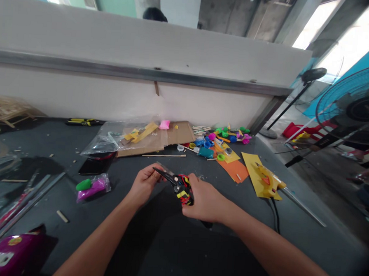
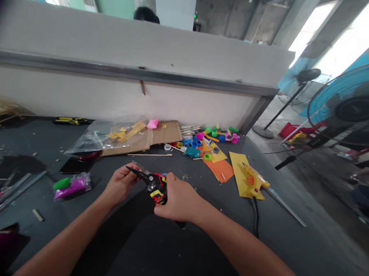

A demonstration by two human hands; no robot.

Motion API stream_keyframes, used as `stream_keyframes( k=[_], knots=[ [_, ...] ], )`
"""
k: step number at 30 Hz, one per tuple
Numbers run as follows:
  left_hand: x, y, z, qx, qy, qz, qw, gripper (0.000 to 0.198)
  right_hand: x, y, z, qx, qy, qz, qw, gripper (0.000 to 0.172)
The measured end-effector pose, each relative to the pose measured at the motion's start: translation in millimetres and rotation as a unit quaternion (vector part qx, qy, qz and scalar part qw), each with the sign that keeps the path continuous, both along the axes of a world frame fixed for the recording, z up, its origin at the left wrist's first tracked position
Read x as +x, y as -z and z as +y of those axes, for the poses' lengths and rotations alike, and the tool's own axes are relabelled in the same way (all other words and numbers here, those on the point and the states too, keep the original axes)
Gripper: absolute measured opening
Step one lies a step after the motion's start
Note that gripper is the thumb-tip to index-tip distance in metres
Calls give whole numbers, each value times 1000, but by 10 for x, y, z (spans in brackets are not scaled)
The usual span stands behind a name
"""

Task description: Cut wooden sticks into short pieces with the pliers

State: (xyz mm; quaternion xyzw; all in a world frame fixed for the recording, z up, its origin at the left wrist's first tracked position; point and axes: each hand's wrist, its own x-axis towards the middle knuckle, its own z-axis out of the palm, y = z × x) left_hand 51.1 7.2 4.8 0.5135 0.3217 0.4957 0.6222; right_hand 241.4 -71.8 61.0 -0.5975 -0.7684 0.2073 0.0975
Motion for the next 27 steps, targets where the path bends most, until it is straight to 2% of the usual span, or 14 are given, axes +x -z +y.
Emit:
stream_keyframes(
  k=[9, 13, 19, 27],
  knots=[
    [-7, 60, 18, 31, -3, 30, 999, 23, -15, 19, -10, 48, 7, -58, 997, 43],
    [-11, 61, 24, 34, -7, 37, 999, 22, -14, 15, 1, 38, 9, -59, 997, 42],
    [4, 16, 10, 9, -6, 29, 1000, 23, -18, 19, 6, 74, 7, -38, 997, 41],
    [2, 17, 11, 28, -15, 38, 999, 25, -21, 29, 16, 48, 7, -42, 998, 43]
  ],
)
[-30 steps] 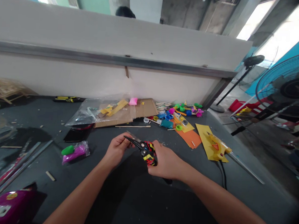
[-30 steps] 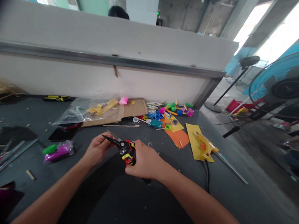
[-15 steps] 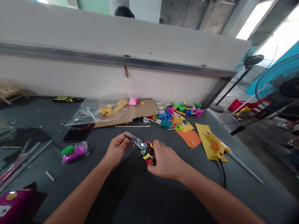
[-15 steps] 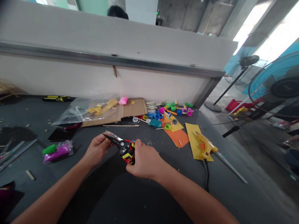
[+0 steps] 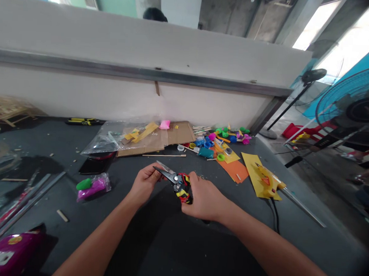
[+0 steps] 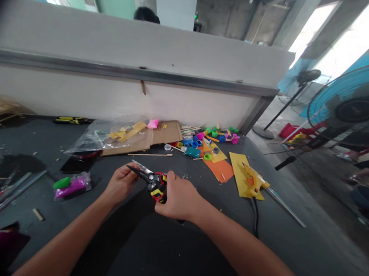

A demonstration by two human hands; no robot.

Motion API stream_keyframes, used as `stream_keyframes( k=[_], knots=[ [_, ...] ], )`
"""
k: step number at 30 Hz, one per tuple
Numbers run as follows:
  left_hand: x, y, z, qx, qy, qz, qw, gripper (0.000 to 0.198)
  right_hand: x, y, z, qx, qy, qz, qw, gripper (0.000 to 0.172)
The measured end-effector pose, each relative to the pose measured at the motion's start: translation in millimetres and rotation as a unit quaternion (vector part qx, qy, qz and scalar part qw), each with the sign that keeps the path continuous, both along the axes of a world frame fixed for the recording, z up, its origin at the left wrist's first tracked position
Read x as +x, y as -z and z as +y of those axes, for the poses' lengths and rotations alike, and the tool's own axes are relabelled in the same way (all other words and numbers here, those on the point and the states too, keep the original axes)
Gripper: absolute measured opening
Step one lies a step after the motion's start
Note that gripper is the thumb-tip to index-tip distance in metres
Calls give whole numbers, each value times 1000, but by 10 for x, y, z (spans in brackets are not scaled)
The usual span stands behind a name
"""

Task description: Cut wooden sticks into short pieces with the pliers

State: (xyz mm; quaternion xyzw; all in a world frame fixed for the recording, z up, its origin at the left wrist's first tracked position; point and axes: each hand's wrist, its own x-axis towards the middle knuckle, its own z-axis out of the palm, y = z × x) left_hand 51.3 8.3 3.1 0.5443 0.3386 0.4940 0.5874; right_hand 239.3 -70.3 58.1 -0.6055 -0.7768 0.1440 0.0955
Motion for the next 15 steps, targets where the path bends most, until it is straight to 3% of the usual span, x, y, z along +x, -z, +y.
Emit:
stream_keyframes(
  k=[4, 8, 12, 15],
  knots=[
    [2, -16, -7, 1, 14, 11, 1000, 26, 2, 17, -3, -14, 0, 12, 1000, 38],
    [48, -106, -63, -61, 33, -31, 997, 25, 134, 37, 87, -24, 16, 26, 999, 38],
    [84, -203, -122, -110, 57, -93, 988, 25, 428, 102, 268, 5, 75, -61, 995, 44],
    [75, -232, -126, -122, 64, -115, 984, 25, 641, 190, 383, 10, 61, -126, 990, 49]
  ],
)
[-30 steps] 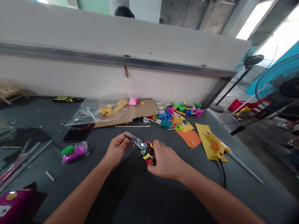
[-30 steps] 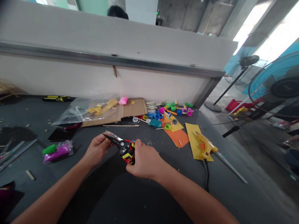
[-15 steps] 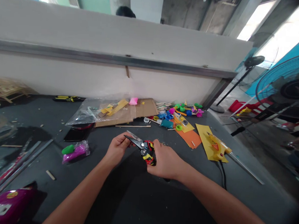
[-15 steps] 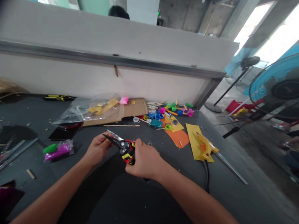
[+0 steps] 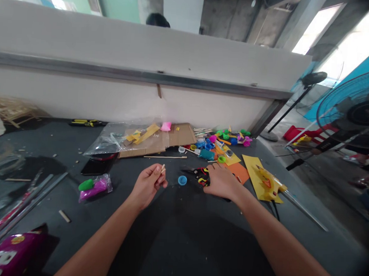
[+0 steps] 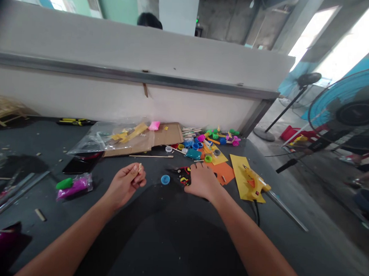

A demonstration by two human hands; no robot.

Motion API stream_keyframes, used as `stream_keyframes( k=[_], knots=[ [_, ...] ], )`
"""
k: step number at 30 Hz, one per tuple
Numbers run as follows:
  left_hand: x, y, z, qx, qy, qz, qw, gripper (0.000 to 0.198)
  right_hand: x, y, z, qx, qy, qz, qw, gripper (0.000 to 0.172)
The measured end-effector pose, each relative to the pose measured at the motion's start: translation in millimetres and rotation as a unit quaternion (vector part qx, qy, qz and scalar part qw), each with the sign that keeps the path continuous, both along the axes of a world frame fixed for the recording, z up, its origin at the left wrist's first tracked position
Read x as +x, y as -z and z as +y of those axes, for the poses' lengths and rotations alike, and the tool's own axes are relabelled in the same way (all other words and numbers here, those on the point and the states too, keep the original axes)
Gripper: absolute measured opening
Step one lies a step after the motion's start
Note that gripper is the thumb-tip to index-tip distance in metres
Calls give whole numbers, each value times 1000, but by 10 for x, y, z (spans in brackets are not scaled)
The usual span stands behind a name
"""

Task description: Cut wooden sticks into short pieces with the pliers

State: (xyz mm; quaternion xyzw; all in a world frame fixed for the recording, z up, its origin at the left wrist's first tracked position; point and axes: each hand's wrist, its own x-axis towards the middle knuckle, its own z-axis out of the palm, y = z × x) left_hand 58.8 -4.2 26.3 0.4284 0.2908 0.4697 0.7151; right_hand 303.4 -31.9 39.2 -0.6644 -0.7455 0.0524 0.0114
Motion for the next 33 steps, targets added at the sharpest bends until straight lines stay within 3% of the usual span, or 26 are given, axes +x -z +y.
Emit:
stream_keyframes(
  k=[3, 6, 9, 12, 14, 17, 19, 27, 33],
  knots=[
    [-12, 6, 17, 0, -4, -1, 1000, 25, 118, 46, 55, -30, -18, -11, 999, 54],
    [22, 36, 9, 2, -15, 15, 1000, 26, 79, -9, 34, 8, -18, 11, 1000, 57],
    [124, 85, -57, -1, -33, 39, 999, 24, -143, -102, -61, 91, -19, 165, 982, 49],
    [244, 132, -162, -5, -36, 66, 997, 23, -443, -117, -170, 62, -18, 424, 904, 36],
    [302, 144, -228, 1, -37, 78, 996, 21, -594, -81, -211, 21, -2, 542, 840, 29],
    [346, 127, -293, 16, -32, 100, 994, 17, -688, -29, -220, -10, 34, 645, 764, 19],
    [354, 102, -312, 22, -22, 117, 993, 17, -692, -21, -210, -6, 63, 671, 739, 17],
    [348, 49, -318, 41, -12, 147, 988, 18, -690, -27, -214, 22, 73, 695, 715, 13],
    [339, 47, -311, 35, 6, 155, 987, 19, -688, -5, -221, 10, 78, 693, 717, 14]
  ],
)
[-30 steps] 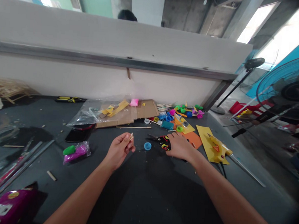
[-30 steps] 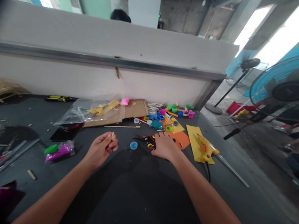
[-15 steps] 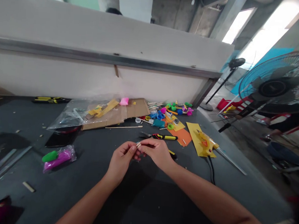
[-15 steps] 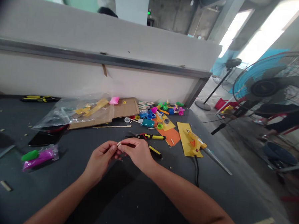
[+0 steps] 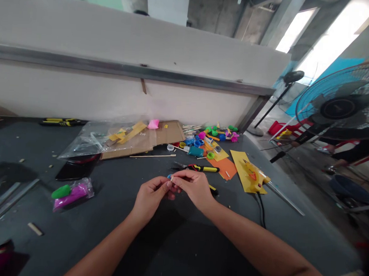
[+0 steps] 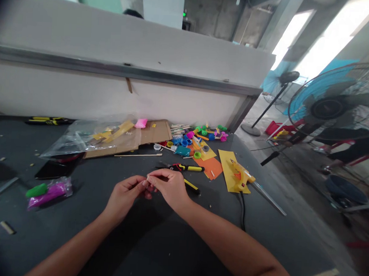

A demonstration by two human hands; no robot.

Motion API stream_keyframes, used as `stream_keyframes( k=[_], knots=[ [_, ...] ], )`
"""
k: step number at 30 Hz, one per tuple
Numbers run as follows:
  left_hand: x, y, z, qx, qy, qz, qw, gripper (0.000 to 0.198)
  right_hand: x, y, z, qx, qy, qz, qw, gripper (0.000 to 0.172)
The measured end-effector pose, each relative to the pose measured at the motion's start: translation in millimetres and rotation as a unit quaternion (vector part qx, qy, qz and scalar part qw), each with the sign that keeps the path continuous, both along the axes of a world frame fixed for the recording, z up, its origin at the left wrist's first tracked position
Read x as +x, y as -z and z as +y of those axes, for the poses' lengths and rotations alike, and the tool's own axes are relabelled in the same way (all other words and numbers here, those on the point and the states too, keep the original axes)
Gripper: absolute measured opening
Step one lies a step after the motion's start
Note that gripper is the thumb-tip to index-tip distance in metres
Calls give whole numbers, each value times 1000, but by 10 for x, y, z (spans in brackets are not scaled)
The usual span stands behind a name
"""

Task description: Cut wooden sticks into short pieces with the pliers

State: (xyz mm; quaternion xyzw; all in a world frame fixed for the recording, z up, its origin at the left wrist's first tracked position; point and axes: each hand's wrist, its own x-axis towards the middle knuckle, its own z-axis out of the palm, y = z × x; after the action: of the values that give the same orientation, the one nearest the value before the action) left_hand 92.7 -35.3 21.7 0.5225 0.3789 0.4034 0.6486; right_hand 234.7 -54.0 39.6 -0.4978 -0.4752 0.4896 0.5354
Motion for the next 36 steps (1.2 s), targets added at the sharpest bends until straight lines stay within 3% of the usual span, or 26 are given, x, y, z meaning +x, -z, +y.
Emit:
stream_keyframes(
  k=[3, 9, 12, 21, 29, 36],
  knots=[
    [-9, 9, 3, -16, 8, -11, 1000, 20, 15, 8, 19, -18, -3, 24, 1000, 15],
    [-37, 63, -9, -78, 37, -115, 990, 23, 67, 37, 74, -92, -1, 180, 979, 20],
    [-39, 64, -11, -73, 48, -112, 990, 22, 64, 48, 80, -106, -4, 210, 972, 21],
    [-25, -3, -6, 3, -8, 32, 999, 18, 12, 80, 53, -94, -3, 217, 972, 20],
    [-40, 19, 21, -15, -14, -11, 1000, 20, -36, 26, 10, -34, -38, 185, 982, 24],
    [-46, 28, 23, 2, -9, -15, 1000, 19, -28, 21, 9, -16, -14, 137, 990, 18]
  ],
)
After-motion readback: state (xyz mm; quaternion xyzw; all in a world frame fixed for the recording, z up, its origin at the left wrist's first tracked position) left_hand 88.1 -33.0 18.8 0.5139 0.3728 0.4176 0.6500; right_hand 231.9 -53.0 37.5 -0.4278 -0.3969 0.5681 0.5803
